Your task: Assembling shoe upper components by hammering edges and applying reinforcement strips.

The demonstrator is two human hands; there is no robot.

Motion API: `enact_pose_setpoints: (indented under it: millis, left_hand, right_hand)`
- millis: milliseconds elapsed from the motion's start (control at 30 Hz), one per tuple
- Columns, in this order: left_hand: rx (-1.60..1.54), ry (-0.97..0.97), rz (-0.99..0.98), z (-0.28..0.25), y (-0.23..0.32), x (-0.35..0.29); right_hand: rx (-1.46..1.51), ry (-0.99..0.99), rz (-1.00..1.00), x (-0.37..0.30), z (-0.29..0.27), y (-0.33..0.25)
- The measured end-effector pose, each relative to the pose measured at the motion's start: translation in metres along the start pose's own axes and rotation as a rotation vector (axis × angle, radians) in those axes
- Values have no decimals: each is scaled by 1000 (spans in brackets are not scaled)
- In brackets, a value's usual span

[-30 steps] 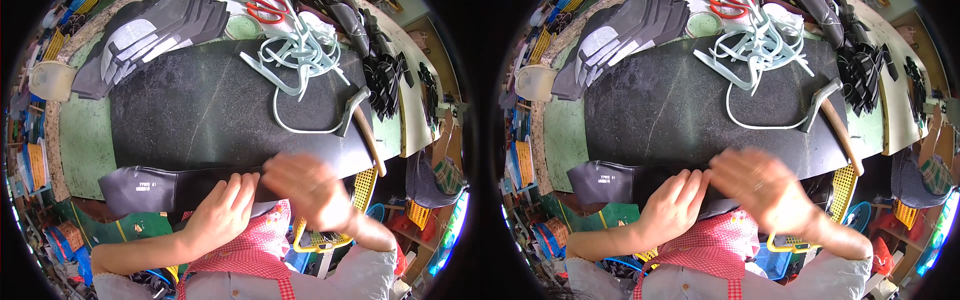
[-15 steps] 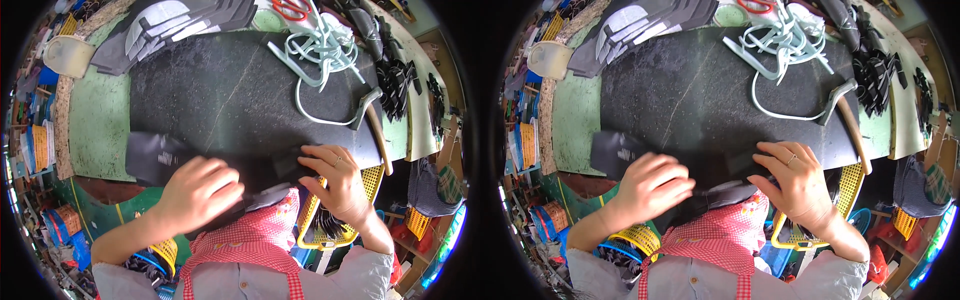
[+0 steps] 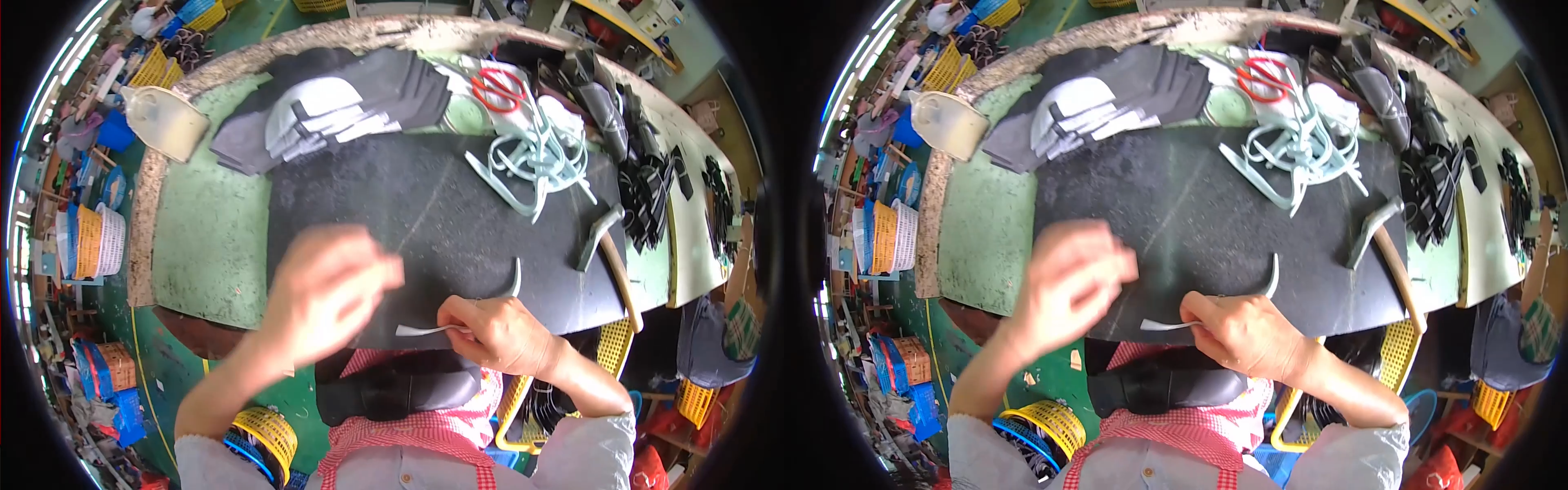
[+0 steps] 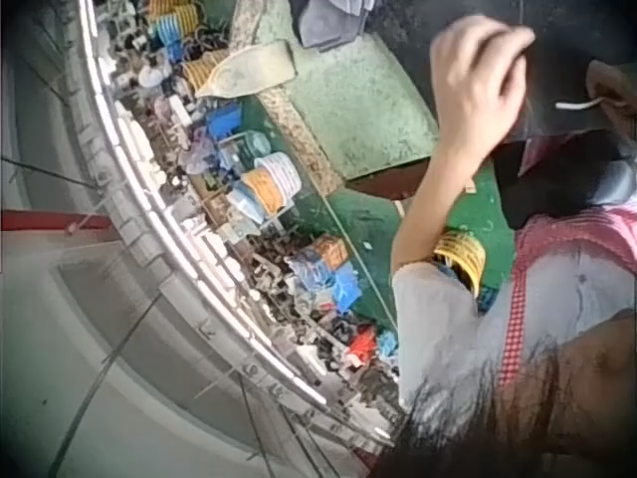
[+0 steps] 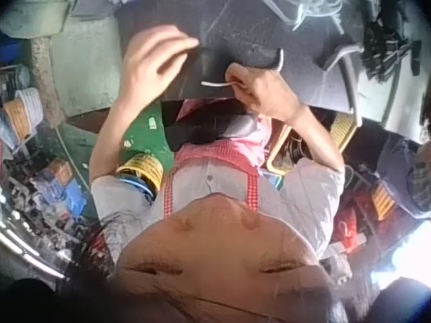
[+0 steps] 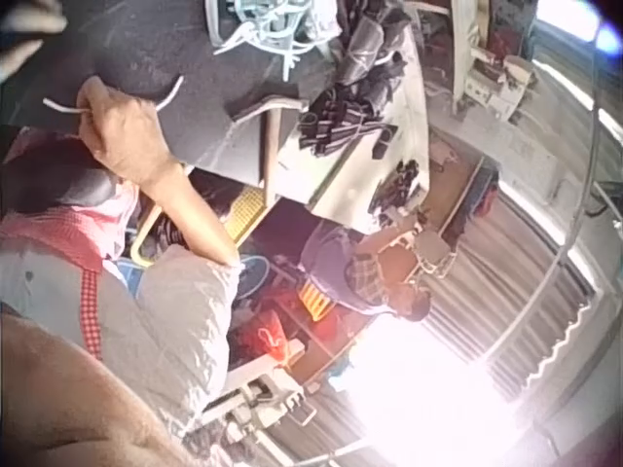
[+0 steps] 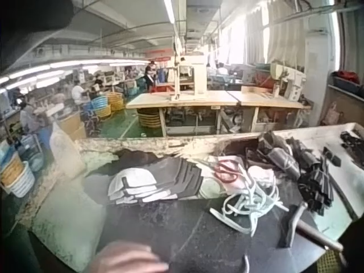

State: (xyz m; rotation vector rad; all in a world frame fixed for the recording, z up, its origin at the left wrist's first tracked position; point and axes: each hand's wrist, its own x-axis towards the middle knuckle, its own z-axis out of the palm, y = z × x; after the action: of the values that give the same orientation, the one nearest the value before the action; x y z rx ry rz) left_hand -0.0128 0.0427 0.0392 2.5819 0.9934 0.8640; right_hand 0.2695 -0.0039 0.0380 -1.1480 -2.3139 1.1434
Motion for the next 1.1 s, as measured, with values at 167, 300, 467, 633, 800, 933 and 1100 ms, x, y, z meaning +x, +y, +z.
enact_pose_setpoints:
  millis: [167,300,467,633,800,933,1100]
  left_hand:
    - [372,229,-190,-28,-157,53]
    - [390,243,3,-26,-116,46]
    - [113,-10,-97,10,-93,6]
    - [84,462,-206,-28,-42,4]
    - [-181,11,-173,56,59,-44]
    - [-245,116,-129,50,71,-86]
    - [-7,-104,-323,18,62,-137]
  right_hand:
    - [-3,76,74,-1,-6,-2]
    - [129,143,292,-37,-25,0]
    - [197,128,376,-30,-28,-15]
    - [247,255,16,-29,-38,-19]
    - [611,316,186,-13,-36,-53]
    - [521,136,510,2,-19,-44]
    - [323,-11,135,34,20,-33]
